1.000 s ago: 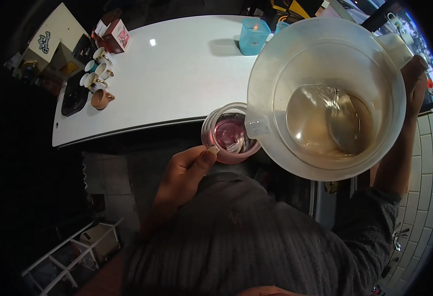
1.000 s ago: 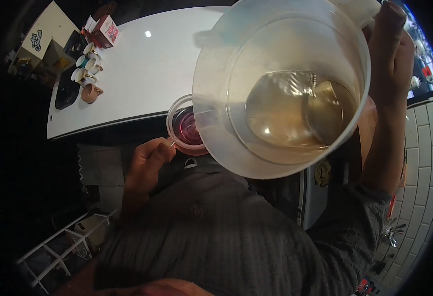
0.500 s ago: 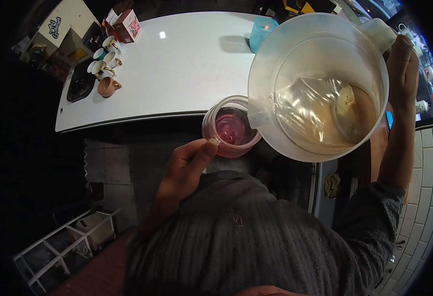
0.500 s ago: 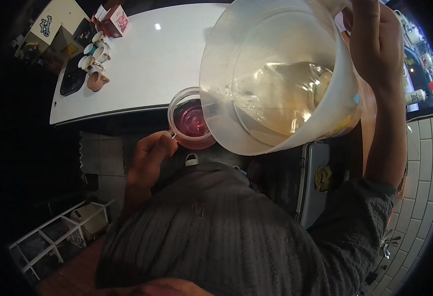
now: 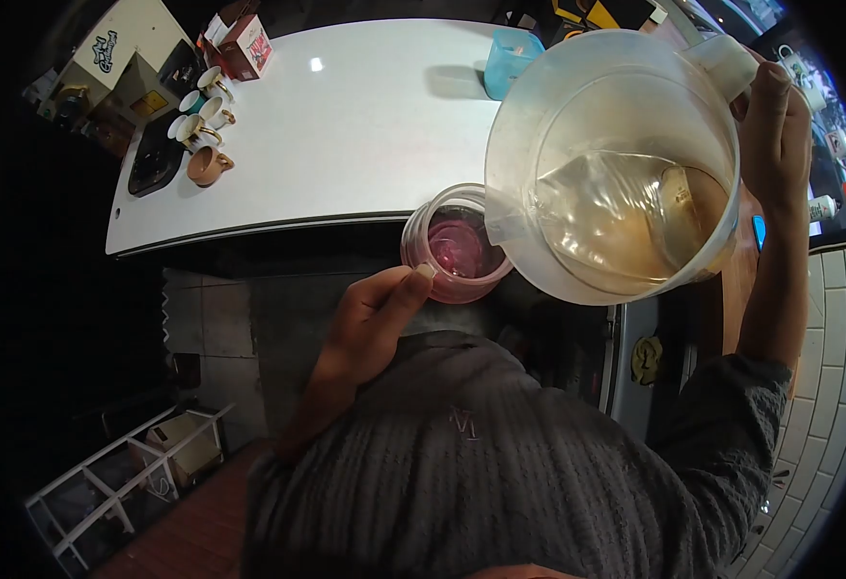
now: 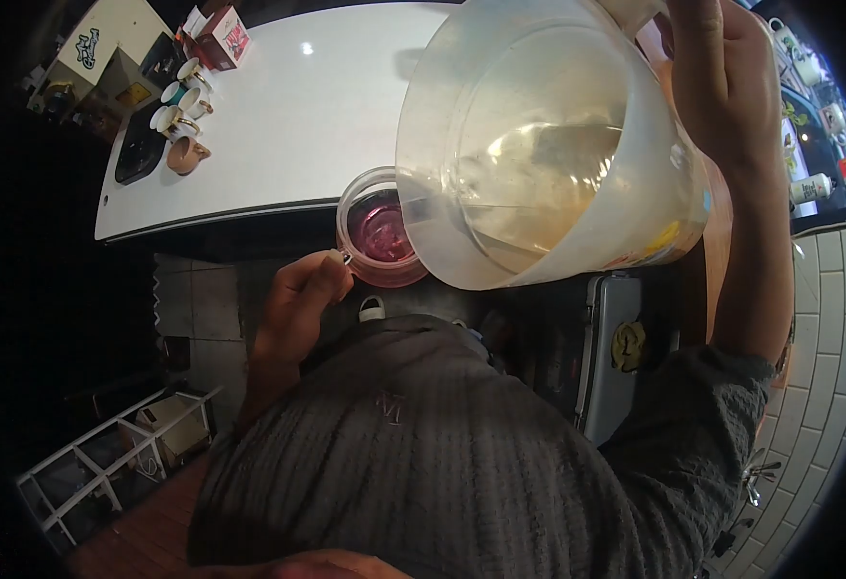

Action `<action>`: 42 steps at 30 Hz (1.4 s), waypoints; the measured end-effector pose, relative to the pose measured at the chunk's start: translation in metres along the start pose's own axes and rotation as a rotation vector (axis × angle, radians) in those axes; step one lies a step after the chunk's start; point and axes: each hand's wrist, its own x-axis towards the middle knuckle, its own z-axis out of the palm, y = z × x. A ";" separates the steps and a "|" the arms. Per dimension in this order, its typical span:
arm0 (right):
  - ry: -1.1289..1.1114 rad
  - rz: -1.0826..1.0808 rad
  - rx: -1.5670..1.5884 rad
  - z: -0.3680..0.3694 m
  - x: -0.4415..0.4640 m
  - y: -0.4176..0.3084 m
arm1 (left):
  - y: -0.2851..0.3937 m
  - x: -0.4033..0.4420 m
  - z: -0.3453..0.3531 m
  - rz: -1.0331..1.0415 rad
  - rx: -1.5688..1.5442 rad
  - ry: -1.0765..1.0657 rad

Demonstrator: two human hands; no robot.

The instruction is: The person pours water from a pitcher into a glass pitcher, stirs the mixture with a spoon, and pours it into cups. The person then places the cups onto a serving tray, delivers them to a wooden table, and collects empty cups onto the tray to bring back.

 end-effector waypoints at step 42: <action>-0.128 -0.034 -0.204 -0.006 -0.004 0.016 | -0.017 0.014 0.007 0.013 -0.099 -0.041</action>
